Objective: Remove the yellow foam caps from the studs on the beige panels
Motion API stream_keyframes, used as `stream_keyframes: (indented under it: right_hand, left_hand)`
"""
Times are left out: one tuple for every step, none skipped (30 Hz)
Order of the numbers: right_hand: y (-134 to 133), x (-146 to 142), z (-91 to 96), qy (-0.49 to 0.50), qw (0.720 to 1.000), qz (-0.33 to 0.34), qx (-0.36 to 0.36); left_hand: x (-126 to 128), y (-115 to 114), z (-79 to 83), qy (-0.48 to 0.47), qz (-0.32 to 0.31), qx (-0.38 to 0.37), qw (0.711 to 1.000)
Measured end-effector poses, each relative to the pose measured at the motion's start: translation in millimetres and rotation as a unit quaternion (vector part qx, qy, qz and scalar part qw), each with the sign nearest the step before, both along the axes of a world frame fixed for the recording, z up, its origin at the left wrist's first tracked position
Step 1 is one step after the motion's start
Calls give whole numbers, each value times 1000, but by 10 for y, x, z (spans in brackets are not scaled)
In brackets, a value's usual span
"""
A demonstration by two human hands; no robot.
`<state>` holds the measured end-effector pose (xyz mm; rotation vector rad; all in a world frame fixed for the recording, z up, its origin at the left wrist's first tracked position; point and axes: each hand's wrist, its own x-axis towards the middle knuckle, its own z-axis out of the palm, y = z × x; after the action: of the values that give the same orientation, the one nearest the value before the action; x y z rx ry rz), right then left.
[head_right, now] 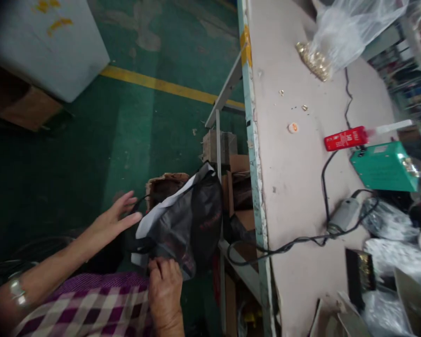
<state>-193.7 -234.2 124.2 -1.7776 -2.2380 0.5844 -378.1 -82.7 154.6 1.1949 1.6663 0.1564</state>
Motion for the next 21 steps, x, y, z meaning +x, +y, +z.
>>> stream_keyframes:
  right_hand:
    - [-119, -207, 111, 6, 1000, 11, -5]
    - [-237, -394, 213, 6, 999, 26, -18]
    - [-350, -562, 303, 2, 998, 42, -37]
    - [-457, -711, 378, -6, 997, 54, -57]
    - [-557, -843, 441, -15, 995, 64, -77]
    - [-647, -958, 496, -21, 992, 71, -99]
    - [-727, -1055, 548, -24, 990, 72, -122]
    - [-792, -1133, 603, -19, 986, 70, -148]
    - [-840, -1190, 665, -2, 982, 67, -178]
    - [-869, -1225, 734, 33, 974, 68, -213]
    - [-875, -1238, 809, 83, 963, 66, -246]
    - [-859, -1234, 885, 141, 951, 55, -268]
    - [-820, -1216, 956, 197, 940, 35, -276]
    - [-761, -1192, 1015, 235, 935, 6, -266]
    - [-687, -1168, 1056, 238, 940, -25, -241]
    - [-602, -1150, 1076, 204, 954, -34, -216]
    - [-513, -1142, 1076, 144, 969, -9, -200]
    - [-426, -1145, 1061, 67, 976, 44, -201]
    - [-345, -1160, 1036, -5, 972, 110, -209]
    - [-274, -1185, 1010, -27, 966, 150, -210]
    - [-215, -1216, 991, -35, 962, 179, -204]
  left_hand:
    - [-198, 47, 35, 0, -22, 5, 1000]
    - [-333, 70, 40, 9, -49, 0, 999]
    - [-424, 64, 23, 27, -78, -14, 996]
    - [-495, 29, -9, 52, -107, -37, 992]
    - [-563, -31, -47, 68, -116, -60, 989]
    - [-642, -112, -82, 80, -118, -84, 986]
    - [-736, -208, -109, 89, -114, -102, 984]
    - [-842, -313, -122, 94, -111, -117, 982]
    - [-952, -423, -118, 96, -106, -125, 982]
    - [-1055, -537, -96, 91, -101, -128, 982]
    - [-1143, -651, -55, 78, -98, -127, 984]
    - [-1209, -766, 2, 59, -97, -123, 986]
    - [-1250, -880, 74, 35, -98, -119, 987]
    - [-1266, -991, 159, 11, -102, -114, 988]
    - [-1262, -1098, 254, -10, -106, -111, 988]
    - [-1243, -1198, 358, -25, -109, -106, 988]
    - [-1216, -1288, 471, -39, -115, -93, 988]
    - [-1184, -1368, 592, -56, -128, -71, 988]
    - [-1153, -1438, 721, -75, -148, -42, 985]
    - [-1126, -1499, 860, -84, -164, -9, 983]
    - [-1104, -1557, 1005, -92, -183, 22, 979]
